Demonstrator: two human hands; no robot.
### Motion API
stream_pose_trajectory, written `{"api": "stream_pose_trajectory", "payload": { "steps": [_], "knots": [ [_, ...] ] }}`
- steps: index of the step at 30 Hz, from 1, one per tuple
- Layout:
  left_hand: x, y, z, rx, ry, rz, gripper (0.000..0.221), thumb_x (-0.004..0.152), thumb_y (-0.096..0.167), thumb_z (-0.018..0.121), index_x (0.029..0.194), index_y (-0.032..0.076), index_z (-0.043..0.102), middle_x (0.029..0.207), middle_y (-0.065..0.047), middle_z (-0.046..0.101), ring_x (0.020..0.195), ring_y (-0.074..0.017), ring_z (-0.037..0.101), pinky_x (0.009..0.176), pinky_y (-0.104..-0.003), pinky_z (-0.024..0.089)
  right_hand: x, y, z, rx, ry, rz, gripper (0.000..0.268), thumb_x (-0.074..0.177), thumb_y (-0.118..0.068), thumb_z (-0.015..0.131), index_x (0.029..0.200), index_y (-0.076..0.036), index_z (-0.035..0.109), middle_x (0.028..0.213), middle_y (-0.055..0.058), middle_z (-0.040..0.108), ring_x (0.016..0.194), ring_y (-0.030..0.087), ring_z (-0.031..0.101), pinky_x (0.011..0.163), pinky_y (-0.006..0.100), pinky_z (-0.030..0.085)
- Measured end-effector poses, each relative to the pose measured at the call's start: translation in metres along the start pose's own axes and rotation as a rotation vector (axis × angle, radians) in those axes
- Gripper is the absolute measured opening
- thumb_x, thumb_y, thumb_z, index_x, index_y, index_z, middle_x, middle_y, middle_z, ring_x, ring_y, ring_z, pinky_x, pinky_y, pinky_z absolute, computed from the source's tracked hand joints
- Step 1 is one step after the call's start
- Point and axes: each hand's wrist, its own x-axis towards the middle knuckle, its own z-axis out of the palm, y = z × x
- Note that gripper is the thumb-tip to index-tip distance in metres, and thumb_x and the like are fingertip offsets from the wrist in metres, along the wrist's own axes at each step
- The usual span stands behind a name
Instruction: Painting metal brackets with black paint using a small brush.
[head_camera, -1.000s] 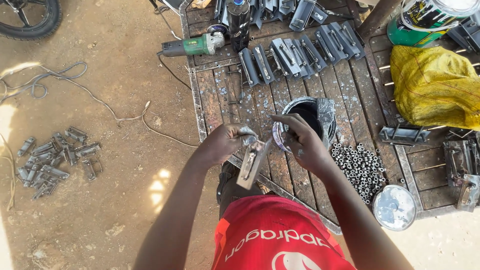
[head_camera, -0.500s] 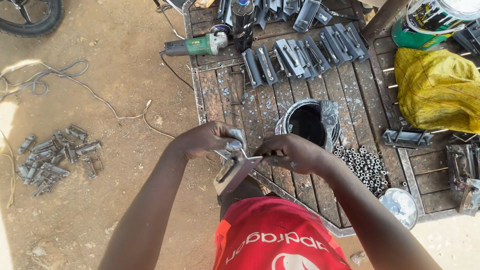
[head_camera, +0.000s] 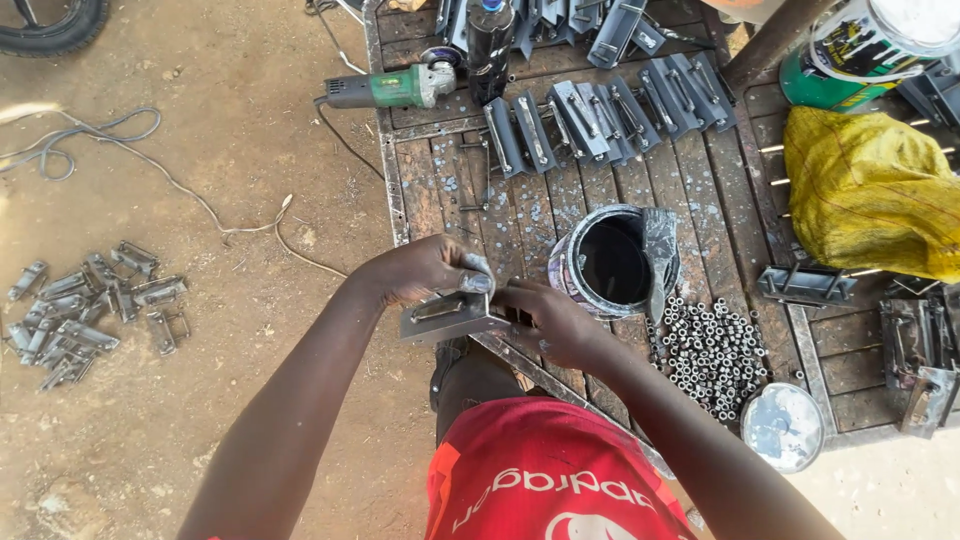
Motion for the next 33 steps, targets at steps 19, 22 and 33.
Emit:
{"api": "stream_pose_trajectory", "payload": {
  "steps": [19, 22, 33],
  "knots": [
    [-0.007, -0.141, 0.046, -0.117, 1.126, -0.431, 0.054, 0.099, 0.052, 0.057, 0.107, 0.001, 0.07, 0.085, -0.016, 0.067, 0.084, -0.0279, 0.068, 0.073, -0.042, 0.046, 0.037, 0.123, 0.069, 0.442, 0.359, 0.508, 0.039, 0.106, -0.021, 0.047, 0.13, 0.004, 0.065, 0.097, 0.025, 0.069, 0.086, 0.034, 0.068, 0.077, 0.046, 0.05],
    [0.005, -0.155, 0.093, -0.719, 0.861, -0.354, 0.058, 0.094, 0.042, 0.061, 0.138, 0.008, 0.049, 0.14, -0.017, 0.058, 0.13, -0.0385, 0.061, 0.109, -0.057, 0.034, 0.04, 0.115, 0.07, 0.533, 0.416, 0.534, 0.041, 0.108, -0.017, 0.048, 0.126, 0.017, 0.06, 0.076, 0.015, 0.062, 0.059, 0.016, 0.054, 0.052, 0.033, 0.044],
    [0.032, -0.082, 0.122, -1.149, 0.66, -0.175, 0.054, 0.09, 0.061, 0.07, 0.117, 0.016, 0.058, 0.12, -0.005, 0.049, 0.121, -0.0277, 0.048, 0.113, -0.064, 0.027, 0.036, 0.096, 0.086, 0.694, 0.414, 0.568, 0.039, 0.102, -0.023, 0.059, 0.119, 0.011, 0.068, 0.073, 0.016, 0.062, 0.055, 0.017, 0.055, 0.045, 0.029, 0.045]
  ]
}}
